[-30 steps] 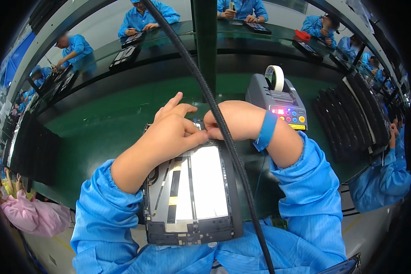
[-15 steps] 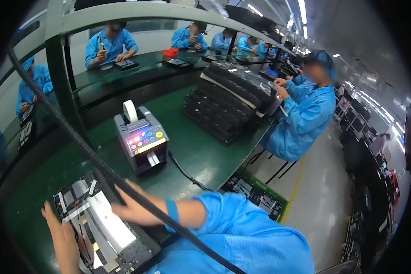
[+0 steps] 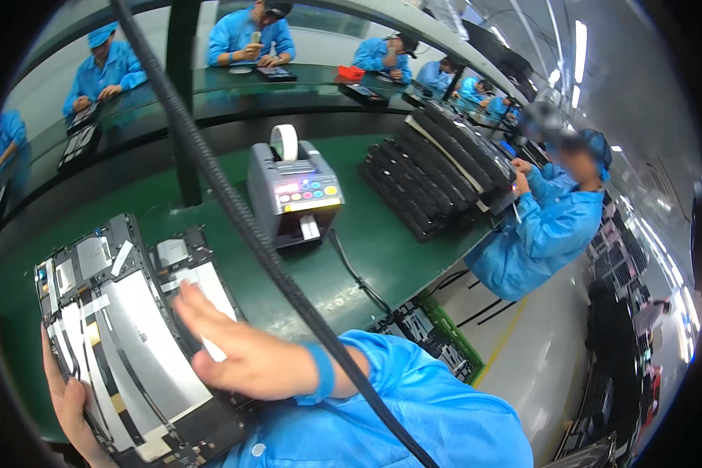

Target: The person assembles electronic components on a factory line, repeatedly applying white adhesive strips to the edges of rectangular devices and stacking them. They handle each unit one at a time, aligning and pressing the strips before moving the finished unit aside.

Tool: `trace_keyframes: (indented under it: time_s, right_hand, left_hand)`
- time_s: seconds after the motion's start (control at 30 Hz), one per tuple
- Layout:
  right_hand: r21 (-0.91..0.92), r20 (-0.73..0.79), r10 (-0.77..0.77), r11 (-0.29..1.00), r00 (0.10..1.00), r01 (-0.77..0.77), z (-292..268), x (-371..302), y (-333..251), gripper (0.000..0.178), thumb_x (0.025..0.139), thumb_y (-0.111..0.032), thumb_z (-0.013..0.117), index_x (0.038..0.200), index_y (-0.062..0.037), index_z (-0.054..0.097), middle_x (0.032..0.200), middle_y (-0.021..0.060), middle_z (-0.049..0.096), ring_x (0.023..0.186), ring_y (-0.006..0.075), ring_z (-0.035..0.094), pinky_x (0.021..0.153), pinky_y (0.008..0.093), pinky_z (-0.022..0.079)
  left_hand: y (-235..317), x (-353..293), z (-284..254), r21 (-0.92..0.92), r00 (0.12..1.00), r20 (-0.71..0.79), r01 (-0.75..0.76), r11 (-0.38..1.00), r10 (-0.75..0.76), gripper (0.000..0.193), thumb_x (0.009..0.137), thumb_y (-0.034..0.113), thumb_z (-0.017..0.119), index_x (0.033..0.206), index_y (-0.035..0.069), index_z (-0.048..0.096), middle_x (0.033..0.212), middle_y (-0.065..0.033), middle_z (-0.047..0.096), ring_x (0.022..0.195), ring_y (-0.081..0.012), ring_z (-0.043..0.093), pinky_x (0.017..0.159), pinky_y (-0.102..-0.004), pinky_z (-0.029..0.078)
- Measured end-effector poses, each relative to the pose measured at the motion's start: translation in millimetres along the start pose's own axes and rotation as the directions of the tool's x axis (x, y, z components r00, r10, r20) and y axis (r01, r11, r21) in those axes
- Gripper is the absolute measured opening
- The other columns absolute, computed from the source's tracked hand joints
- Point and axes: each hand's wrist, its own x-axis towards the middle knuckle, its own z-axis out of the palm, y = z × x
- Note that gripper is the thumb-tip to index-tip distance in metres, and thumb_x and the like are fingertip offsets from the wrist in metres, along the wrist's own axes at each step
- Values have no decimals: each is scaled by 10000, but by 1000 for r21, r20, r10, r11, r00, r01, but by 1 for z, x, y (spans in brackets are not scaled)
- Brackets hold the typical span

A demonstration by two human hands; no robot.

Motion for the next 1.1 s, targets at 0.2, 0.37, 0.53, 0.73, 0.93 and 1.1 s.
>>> trace_keyframes:
  time_s: [0.2, 0.37, 0.53, 0.73, 0.93, 1.1]
  right_hand:
    - [-36, -881, 73, 975, 468, -219, -84, -48, 62, 317, 860, -194, 648, 1074, 18, 553, 1009, 108, 557, 919, 174, 544, 810, 310, 459]
    - [576, -553, 667, 739, 499, -349, -124, -34, 89, 304, 891, -343, 613, 918, -40, 628, 770, 45, 635, 615, 82, 557, 532, 210, 408]
    - [525, -629, 569, 813, 529, -250, -121, -26, 95, 215, 891, -252, 616, 824, -52, 653, 703, 21, 637, 559, 81, 554, 506, 204, 397]
    - [208, -343, 199, 969, 918, -133, -72, -5, 19, 126, 883, -123, 614, 822, -16, 642, 740, 39, 629, 671, 117, 570, 618, 263, 456]
    - [-205, 230, -49, 974, 972, 98, -31, 46, -41, 160, 811, -216, 671, 814, -56, 678, 765, 99, 638, 695, 275, 618, 615, 355, 491]
    - [-411, -125, -250, 894, 960, 179, -28, 61, -30, 134, 762, -175, 708, 805, -51, 681, 690, 93, 622, 644, 253, 618, 567, 344, 485]
  left_hand:
    - [-28, 26, -111, 45, 995, -3, 103, 994, -103, 753, 830, 165, 525, 1469, -24, 174, 1417, -182, 382, 1025, -120, 524, 808, -186, 405]
    - [-67, 43, -161, 115, 980, -137, 162, 980, -146, 701, 808, 75, 505, 1458, -2, 252, 1389, -161, 427, 1042, -151, 560, 876, -228, 441]
    - [-67, 54, -158, 517, 920, -243, 391, 762, -308, 747, 712, -38, 588, 1417, -13, 340, 1269, -126, 524, 1089, -194, 545, 898, -292, 449]
    - [-15, 50, -35, 853, 954, 240, -296, 430, 180, 508, 698, 139, 759, 1160, 14, 589, 1027, -138, 594, 913, -274, 584, 790, -353, 467]
    - [-1, 31, 54, 533, 868, 494, -268, 802, -39, 133, 756, 135, 736, 837, 38, 694, 708, -87, 642, 635, -204, 609, 584, -317, 476]
    - [-17, 36, 46, 498, 957, 260, -246, 832, 128, 106, 779, 142, 727, 783, 39, 702, 691, -79, 652, 607, -193, 612, 550, -309, 470]
